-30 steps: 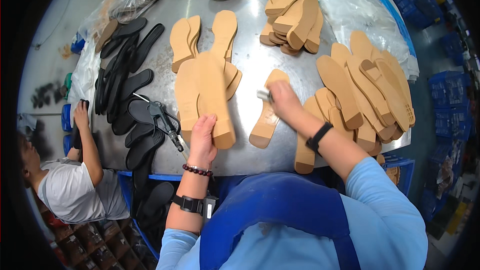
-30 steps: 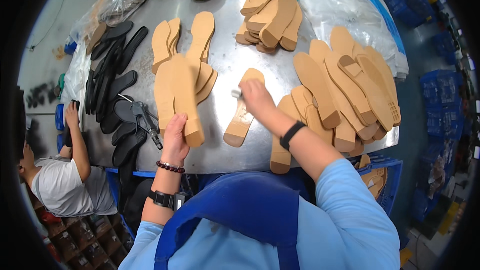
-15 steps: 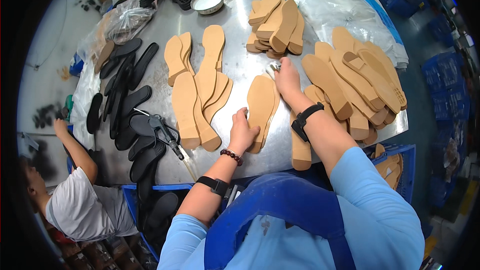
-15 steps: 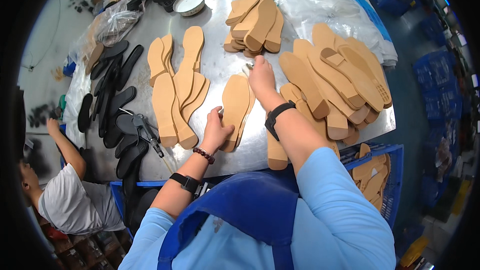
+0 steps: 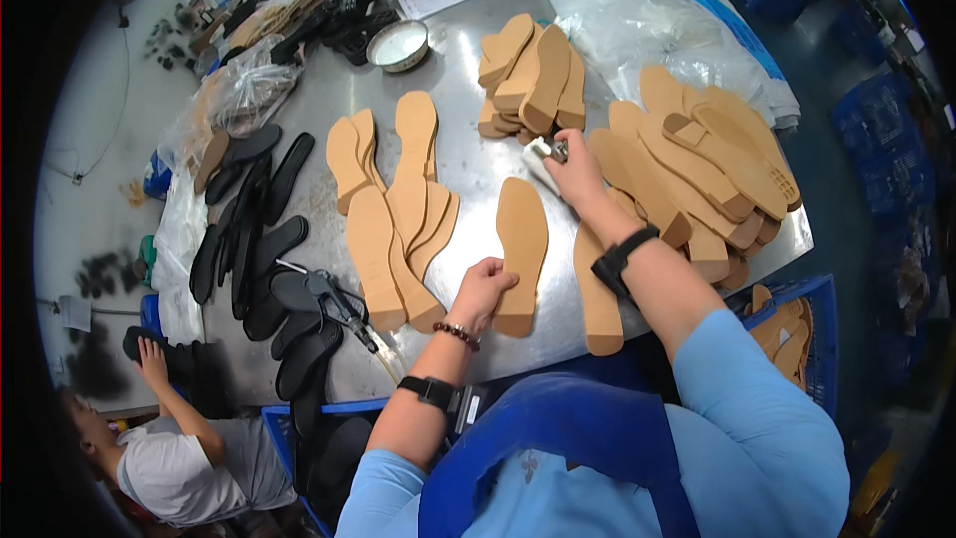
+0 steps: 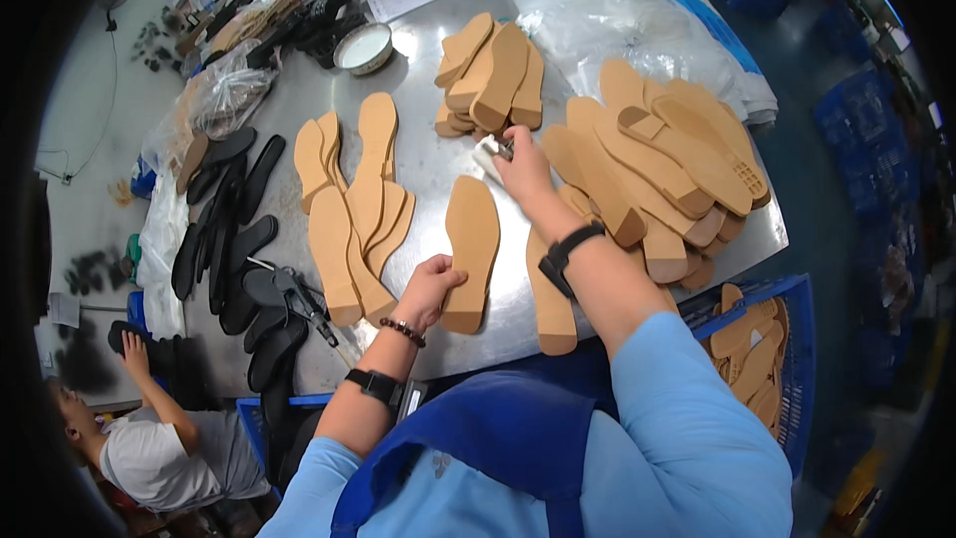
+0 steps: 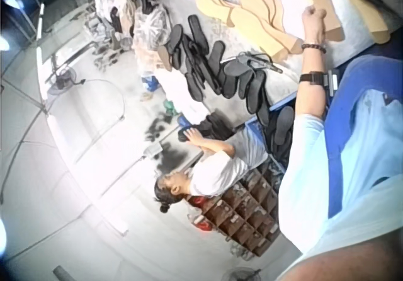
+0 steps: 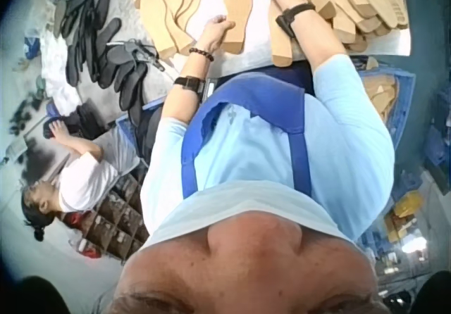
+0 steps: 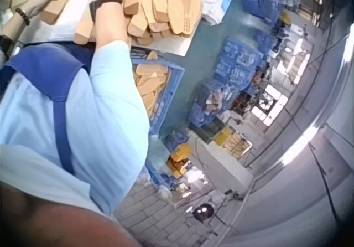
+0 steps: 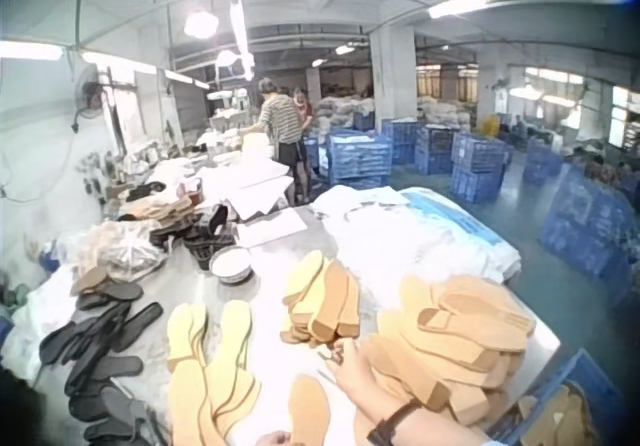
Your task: Applying adhesive to shoe soles and stacking them on a factory production line.
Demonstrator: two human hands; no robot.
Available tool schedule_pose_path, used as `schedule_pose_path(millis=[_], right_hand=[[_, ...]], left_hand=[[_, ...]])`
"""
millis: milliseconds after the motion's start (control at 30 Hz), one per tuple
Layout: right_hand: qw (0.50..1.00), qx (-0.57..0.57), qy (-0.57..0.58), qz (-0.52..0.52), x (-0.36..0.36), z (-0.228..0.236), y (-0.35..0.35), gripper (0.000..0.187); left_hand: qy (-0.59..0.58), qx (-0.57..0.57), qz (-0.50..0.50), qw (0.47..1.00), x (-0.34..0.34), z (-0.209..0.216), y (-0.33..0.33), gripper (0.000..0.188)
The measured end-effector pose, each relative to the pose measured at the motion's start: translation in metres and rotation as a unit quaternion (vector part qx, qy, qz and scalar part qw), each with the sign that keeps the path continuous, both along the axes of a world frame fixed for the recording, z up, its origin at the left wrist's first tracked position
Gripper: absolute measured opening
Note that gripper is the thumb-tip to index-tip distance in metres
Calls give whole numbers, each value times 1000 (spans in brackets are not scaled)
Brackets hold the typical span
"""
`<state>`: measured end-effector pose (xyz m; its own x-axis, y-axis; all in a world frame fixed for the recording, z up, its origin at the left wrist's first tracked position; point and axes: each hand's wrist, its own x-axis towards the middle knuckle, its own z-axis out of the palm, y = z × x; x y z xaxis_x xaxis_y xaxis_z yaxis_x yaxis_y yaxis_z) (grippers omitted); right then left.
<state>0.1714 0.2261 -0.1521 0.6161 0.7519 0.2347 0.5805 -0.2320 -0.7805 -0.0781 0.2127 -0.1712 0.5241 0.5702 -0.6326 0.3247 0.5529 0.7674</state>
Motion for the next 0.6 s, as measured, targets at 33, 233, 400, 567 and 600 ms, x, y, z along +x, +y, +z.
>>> schedule_pose_path(millis=[33,233,400,567,600], right_hand=[[998,23,58,-1,-8,6,-11,37],[958,71,266,-82,-22,18,-115,40],[944,46,319,-74,-20,30,-173,42],[941,110,290,-132,-3,47,-215,53],[939,120,283,-158,1,47,-227,55]], left_hand=[[-33,-14,17,999,-5,6,-1,15],[-169,21,2,985,44,100,55,22],[-186,131,10,974,154,145,170,37],[-15,465,156,871,220,104,161,62],[-17,515,149,844,227,82,135,55]])
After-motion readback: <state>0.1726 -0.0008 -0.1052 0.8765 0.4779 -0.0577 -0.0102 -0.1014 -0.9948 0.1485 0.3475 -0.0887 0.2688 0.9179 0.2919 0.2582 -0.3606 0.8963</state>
